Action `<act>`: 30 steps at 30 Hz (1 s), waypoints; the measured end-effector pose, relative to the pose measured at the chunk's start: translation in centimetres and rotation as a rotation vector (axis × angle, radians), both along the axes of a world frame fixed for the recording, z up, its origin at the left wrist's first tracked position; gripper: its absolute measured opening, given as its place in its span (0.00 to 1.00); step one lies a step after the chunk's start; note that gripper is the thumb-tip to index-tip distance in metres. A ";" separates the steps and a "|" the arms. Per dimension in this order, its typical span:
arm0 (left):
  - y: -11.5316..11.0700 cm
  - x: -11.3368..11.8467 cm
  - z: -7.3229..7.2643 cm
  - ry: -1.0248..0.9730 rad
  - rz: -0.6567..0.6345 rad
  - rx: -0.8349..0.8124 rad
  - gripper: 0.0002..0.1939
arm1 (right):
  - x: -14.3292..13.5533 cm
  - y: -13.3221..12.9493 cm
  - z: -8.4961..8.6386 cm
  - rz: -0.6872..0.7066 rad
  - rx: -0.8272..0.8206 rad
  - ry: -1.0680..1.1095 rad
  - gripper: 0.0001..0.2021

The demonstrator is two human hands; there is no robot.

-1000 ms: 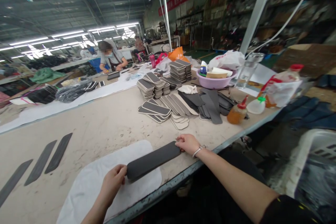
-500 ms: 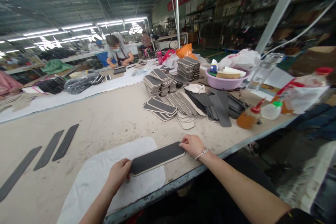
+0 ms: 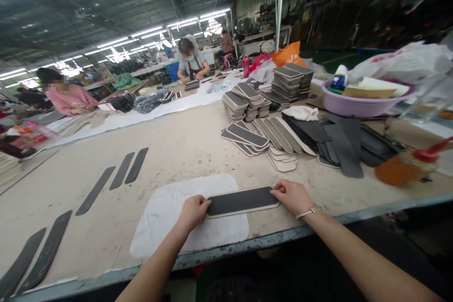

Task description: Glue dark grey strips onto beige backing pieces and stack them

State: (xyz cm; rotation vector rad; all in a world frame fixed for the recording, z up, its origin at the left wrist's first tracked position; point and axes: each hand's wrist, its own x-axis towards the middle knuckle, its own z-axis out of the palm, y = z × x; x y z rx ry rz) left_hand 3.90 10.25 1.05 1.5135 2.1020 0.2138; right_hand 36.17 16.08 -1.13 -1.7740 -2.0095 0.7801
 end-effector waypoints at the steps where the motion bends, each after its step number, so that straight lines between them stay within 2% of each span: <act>1: 0.1 0.1 0.0 0.014 -0.011 -0.001 0.13 | 0.0 0.0 0.0 -0.002 -0.001 0.002 0.07; 10: 0.4 0.2 -0.1 0.067 -0.065 -0.029 0.13 | -0.1 0.1 -0.1 0.003 0.010 0.000 0.05; 19: 0.0 0.0 -0.7 0.050 -0.014 0.007 0.11 | -0.1 0.2 0.1 -0.001 -0.011 0.005 0.04; 21: -0.7 -0.2 -1.1 0.049 -0.004 0.110 0.10 | -0.2 0.2 0.2 0.001 -0.009 0.003 0.04; 23: -1.7 -0.6 -1.7 0.030 -0.052 0.296 0.11 | -0.2 0.1 0.4 0.004 -0.018 0.008 0.05; 26: -3.2 -1.5 -2.6 -0.033 -0.223 0.582 0.10 | -0.2 0.1 0.5 0.015 -0.031 0.018 0.06; 28: -4.0 -2.0 -2.8 -0.035 -0.353 0.683 0.11 | -0.2 0.1 0.4 0.024 -0.028 0.012 0.06; 30: -4.6 -2.4 -2.8 -0.003 -0.477 0.716 0.11 | -0.2 0.1 0.4 0.029 -0.025 0.003 0.06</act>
